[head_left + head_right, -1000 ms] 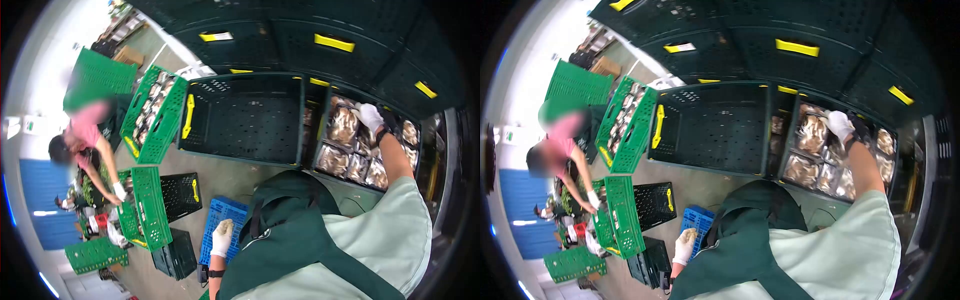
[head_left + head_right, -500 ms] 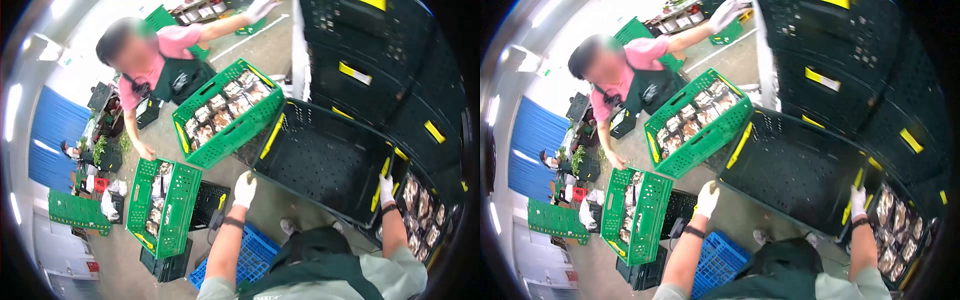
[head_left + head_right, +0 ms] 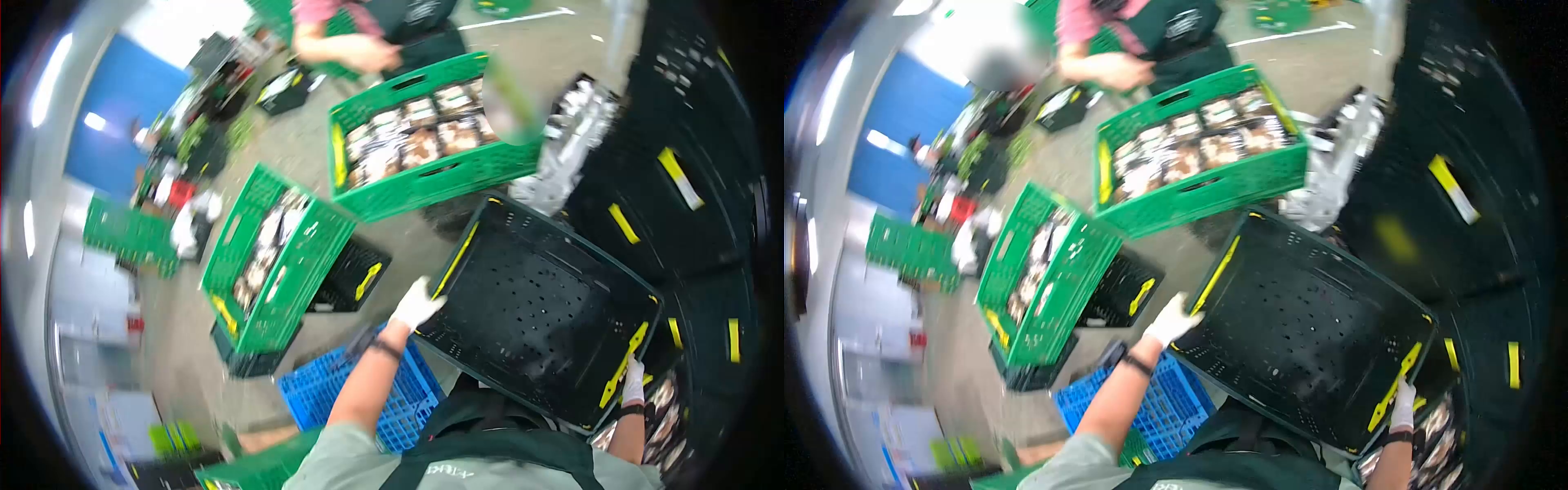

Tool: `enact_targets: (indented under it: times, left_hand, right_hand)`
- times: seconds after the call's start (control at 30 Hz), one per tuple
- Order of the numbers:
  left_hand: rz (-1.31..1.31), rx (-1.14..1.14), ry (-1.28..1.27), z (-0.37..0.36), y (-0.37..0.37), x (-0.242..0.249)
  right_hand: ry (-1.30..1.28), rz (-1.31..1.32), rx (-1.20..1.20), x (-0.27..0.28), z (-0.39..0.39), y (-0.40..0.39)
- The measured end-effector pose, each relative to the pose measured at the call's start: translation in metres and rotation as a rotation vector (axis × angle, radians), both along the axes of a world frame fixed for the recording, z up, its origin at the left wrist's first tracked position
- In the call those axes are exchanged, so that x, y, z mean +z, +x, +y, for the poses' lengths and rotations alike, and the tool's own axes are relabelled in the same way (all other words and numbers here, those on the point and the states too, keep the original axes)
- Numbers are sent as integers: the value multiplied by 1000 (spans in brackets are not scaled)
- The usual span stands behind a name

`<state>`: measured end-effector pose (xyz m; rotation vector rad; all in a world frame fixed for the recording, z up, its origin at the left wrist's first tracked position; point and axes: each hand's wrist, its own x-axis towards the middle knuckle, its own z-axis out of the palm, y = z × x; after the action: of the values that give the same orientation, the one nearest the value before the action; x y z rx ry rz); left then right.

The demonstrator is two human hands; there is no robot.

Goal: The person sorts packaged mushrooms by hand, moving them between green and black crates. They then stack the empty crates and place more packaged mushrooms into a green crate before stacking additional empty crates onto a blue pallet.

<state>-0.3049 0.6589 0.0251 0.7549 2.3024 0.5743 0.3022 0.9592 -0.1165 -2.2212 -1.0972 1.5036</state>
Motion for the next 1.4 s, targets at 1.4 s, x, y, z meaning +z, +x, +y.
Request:
enact_targets:
  times: [1.4]
  left_hand:
    - [1399,1502,744,-753,-122,482]
  right_hand:
    - [692,1399,1599,608,-719,-864]
